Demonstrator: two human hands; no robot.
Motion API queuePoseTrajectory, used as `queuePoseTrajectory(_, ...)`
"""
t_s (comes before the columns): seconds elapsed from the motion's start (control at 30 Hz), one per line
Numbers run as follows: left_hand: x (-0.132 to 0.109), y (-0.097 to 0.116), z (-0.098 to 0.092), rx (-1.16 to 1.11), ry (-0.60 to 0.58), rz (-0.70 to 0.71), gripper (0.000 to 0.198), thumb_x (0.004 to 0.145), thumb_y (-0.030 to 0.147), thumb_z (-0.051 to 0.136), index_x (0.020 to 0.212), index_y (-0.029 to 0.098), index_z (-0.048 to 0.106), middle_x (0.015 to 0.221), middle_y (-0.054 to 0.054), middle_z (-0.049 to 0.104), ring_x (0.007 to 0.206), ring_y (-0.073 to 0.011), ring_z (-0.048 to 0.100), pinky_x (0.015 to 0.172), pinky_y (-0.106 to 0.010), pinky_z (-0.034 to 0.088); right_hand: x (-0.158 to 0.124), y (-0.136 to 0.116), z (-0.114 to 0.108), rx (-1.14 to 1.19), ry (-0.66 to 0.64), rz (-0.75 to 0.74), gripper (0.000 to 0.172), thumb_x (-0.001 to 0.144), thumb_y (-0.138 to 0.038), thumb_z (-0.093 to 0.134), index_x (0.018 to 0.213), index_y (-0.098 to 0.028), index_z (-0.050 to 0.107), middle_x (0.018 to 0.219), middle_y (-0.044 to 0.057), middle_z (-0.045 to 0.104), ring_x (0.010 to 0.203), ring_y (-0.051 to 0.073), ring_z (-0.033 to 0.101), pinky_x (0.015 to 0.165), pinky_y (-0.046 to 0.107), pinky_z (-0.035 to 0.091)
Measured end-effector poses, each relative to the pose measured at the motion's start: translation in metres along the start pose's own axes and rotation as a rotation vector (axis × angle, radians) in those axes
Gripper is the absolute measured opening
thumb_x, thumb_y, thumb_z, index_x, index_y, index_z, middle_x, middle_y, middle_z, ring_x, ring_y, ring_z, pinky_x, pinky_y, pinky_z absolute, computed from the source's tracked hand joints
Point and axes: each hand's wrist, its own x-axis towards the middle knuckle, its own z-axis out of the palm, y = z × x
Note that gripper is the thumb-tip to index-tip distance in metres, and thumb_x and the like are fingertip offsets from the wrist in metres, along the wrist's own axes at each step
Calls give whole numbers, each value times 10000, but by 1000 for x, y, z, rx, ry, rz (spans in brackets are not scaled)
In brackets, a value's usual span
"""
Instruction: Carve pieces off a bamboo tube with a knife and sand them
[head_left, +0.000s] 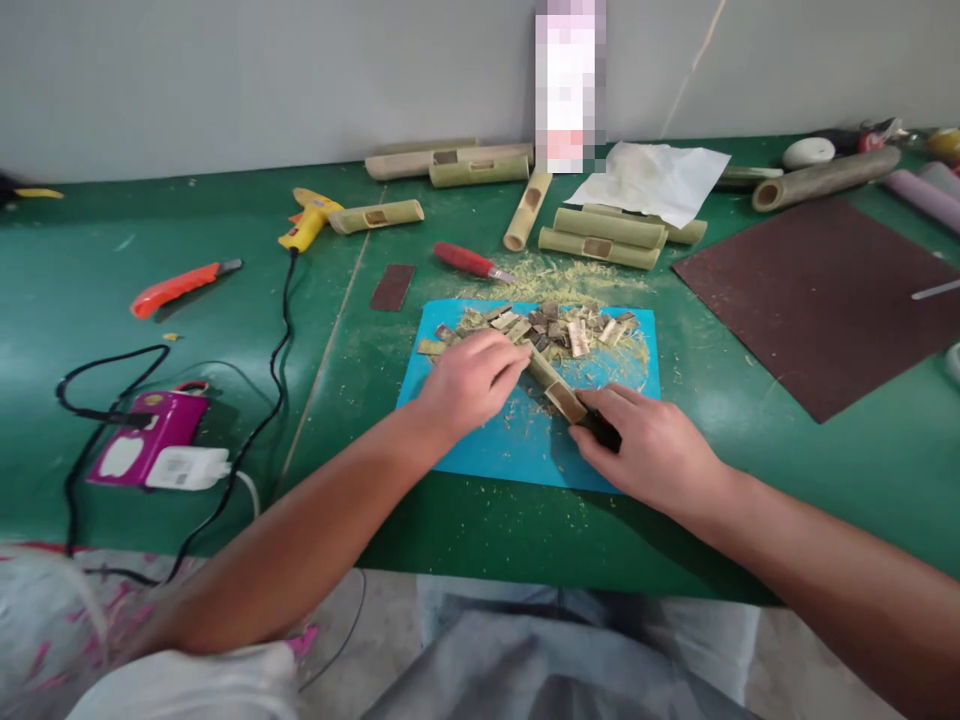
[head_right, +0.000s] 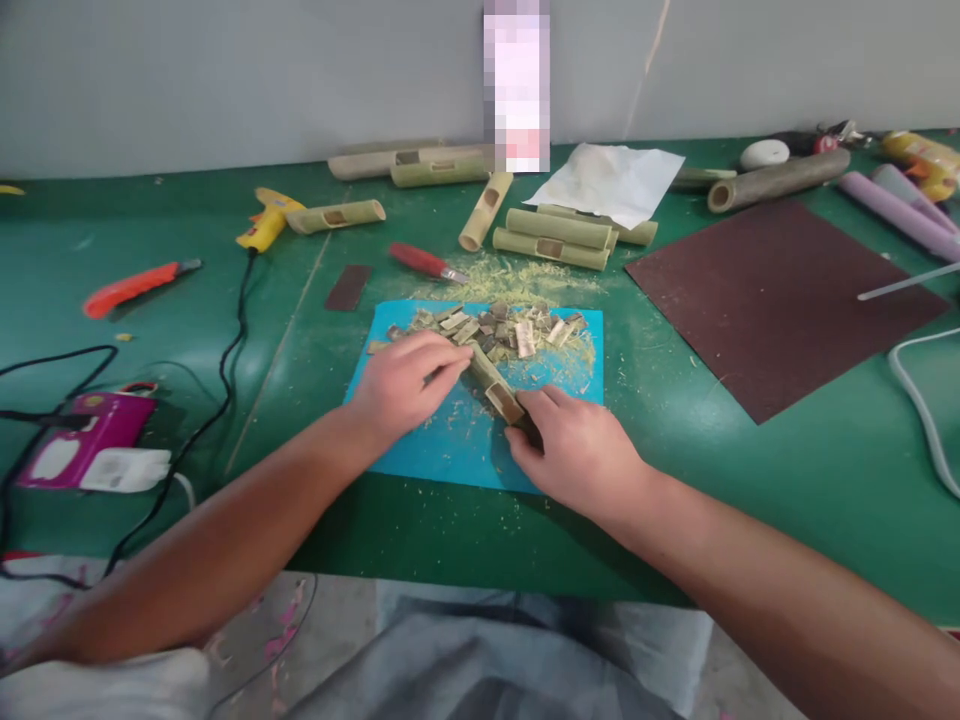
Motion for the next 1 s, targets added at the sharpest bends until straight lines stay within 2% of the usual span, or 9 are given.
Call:
queuePoseTrajectory(0.1,0,0,-1,-15,-62,26,151,973,189,563,964,125,700,832,-66,697,760,-146,661,714,-259,550,0,0,1,1,-4,-11,264,907,-310,527,1061,-161,681,916,75,714,739,193,666,613,292,417)
queuePoseTrajectory(0.23,0,-1,-1,19,-30,7,181,988,203,534,951,138,699,844,-71,697,783,-152,663,738,-278,555,0,-1,1,-3,-3,-5,254,901,-303,536,1061,-167,679,919,73,716,725,184,662,604,286,415)
queuePoseTrajectory(0.33,1,-1,-2,-9,-66,20,168,986,199,541,975,137,697,844,-66,701,775,-145,664,725,-264,553,0,-2,1,-18,-13,-3,264,903,-298,527,1063,-156,682,934,83,719,740,198,671,606,296,421)
queuePoseTrajectory(0.43,1,-1,-2,1,-22,14,178,984,195,543,936,128,701,826,-73,693,757,-148,660,713,-268,552,0,-2,1,-16,-18,6,284,908,-306,522,1091,-156,679,944,84,723,738,204,676,606,301,427)
queuePoseTrajectory(0.53,0,-2,-2,-13,-54,8,186,990,205,531,974,136,703,845,-72,697,773,-149,666,728,-271,557,-1,-1,0,0,-24,-5,285,904,-303,528,1099,-156,674,945,84,724,747,203,678,611,299,433)
queuePoseTrajectory(0.67,1,-2,-2,-14,-27,-2,188,988,206,531,949,137,702,838,-70,693,772,-150,663,728,-274,557,-2,-1,0,-9,-9,-3,265,906,-310,528,1069,-162,678,950,83,728,737,199,676,608,297,433)
queuePoseTrajectory(1.0,-1,0,-3,-30,-63,-16,184,988,217,537,975,143,705,845,-66,703,773,-146,667,723,-264,551,-1,-1,1,-18,1,-17,243,897,-298,540,1056,-169,672,950,80,728,725,189,667,597,290,420)
